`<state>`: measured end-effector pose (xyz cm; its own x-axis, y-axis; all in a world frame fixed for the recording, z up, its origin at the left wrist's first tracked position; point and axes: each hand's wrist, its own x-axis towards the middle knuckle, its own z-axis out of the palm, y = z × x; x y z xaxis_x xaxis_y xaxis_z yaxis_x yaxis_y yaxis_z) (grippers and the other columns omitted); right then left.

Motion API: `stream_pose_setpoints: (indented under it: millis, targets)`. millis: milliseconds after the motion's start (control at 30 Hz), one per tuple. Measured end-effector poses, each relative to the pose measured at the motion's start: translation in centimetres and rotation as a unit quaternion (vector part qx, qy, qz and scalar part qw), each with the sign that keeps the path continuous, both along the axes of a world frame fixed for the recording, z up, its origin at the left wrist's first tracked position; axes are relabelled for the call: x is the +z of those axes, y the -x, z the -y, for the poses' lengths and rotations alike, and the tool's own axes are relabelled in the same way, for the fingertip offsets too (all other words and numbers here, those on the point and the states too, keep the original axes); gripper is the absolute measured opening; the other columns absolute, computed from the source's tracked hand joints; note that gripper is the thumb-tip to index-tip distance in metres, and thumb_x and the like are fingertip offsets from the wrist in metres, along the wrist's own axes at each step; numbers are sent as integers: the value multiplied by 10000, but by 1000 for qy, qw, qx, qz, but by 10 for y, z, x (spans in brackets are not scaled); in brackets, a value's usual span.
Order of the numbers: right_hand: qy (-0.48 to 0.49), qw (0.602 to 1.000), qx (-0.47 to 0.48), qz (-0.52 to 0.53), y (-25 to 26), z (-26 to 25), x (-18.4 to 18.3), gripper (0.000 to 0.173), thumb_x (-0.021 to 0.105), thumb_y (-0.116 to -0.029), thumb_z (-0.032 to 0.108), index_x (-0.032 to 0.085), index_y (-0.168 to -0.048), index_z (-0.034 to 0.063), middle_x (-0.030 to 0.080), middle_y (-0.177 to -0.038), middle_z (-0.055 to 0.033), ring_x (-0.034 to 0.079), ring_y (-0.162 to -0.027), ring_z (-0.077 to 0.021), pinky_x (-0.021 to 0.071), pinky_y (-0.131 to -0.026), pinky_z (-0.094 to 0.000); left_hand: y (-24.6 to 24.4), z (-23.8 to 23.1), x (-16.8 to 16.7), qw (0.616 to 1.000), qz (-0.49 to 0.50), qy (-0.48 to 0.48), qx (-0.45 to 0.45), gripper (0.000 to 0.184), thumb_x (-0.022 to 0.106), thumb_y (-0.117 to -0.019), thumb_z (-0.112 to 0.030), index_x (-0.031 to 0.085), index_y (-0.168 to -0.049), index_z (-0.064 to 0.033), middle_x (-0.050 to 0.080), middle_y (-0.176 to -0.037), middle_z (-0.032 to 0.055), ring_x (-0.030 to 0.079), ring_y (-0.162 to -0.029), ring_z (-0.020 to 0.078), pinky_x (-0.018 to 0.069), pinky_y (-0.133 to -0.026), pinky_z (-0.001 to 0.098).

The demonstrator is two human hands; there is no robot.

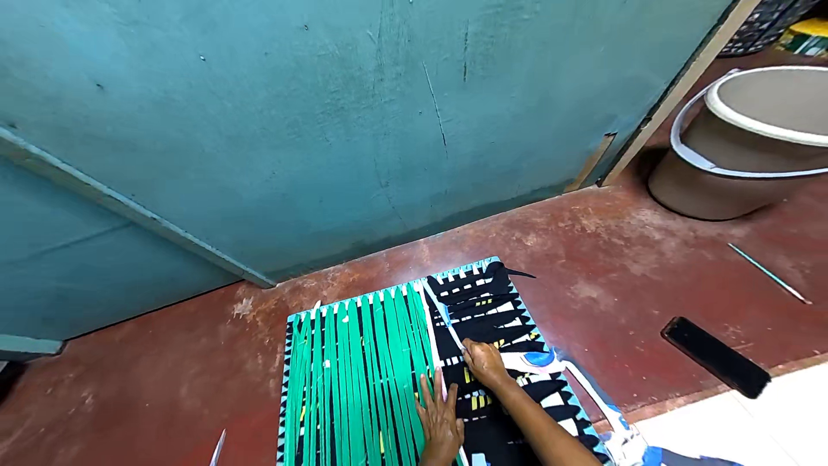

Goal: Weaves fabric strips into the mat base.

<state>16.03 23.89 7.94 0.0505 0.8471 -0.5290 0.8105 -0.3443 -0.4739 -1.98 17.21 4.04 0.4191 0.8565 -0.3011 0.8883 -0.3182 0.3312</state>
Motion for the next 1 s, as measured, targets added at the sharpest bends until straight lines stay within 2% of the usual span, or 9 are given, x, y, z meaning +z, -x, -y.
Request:
stream_pose_setpoints:
  millis: [133,300,533,600,700,800,900,1000]
  targets:
    - [15,998,-21,63,7,19,14,403,356,-1109,235,621,-1327,24,705,-1242,-198,633,-1237,-359,371,-1127,-537,-5,-28,-14,1000,-14,25,5,687,747,-838,-158,537,-1493,-171,102,-1724,120,19,-1568,451,232,-1125,729]
    - [31,996,-39,76,-1,55,12,382,380,-1104,231,629,-1304,22,712,-1225,-197,643,-1221,-361,379,-1118,-545,-21,-50,-10,998,-22,51,34,710,751,-838,-89,513,-1506,-136,52,-1734,78,-20,-1581,399,282,-1138,678]
    - [2,993,-86,77,-19,97,5,343,444,-1080,216,664,-1229,-1,729,-1160,-207,673,-1157,-371,421,-1066,-558,-37,-69,-23,998,-12,15,59,693,716,-826,3,542,-1480,-148,70,-1732,75,32,-1579,402,421,-1077,585]
    - [23,990,-122,70,-24,109,10,343,447,-1081,213,647,-1273,11,719,-1189,-212,666,-1172,-384,436,-1061,-558,-37,-70,-21,999,-21,17,46,693,710,-842,-12,529,-1495,-159,64,-1732,72,26,-1578,405,407,-1091,583]
    - [71,977,-188,68,-36,128,16,346,442,-1084,234,611,-1319,44,703,-1224,-207,665,-1183,-384,496,-1001,-560,-36,-72,-18,999,-29,14,20,700,735,-840,-50,524,-1499,-153,63,-1730,95,35,-1576,416,394,-1090,610]
    - [105,962,-243,69,-51,154,19,354,468,-1074,220,617,-1339,40,698,-1228,-234,655,-1192,-410,493,-1000,-576,-36,-73,-17,999,-31,3,14,694,758,-827,-56,545,-1482,-137,81,-1727,110,54,-1573,425,395,-1082,622]
    - [158,952,-253,62,-63,190,18,360,483,-1071,237,616,-1339,37,682,-1240,-261,640,-1204,-440,497,-996,-590,-36,-74,-21,999,-47,-11,10,677,753,-820,-59,562,-1466,-128,91,-1726,111,90,-1566,433,415,-1059,617]
    - [183,949,-252,46,-68,229,11,379,457,-1086,262,604,-1362,47,683,-1229,-270,644,-1190,-457,502,-982,-612,-35,-75,-23,998,-59,-15,7,686,759,-820,-75,556,-1472,-138,74,-1729,104,70,-1569,431,416,-1062,608]
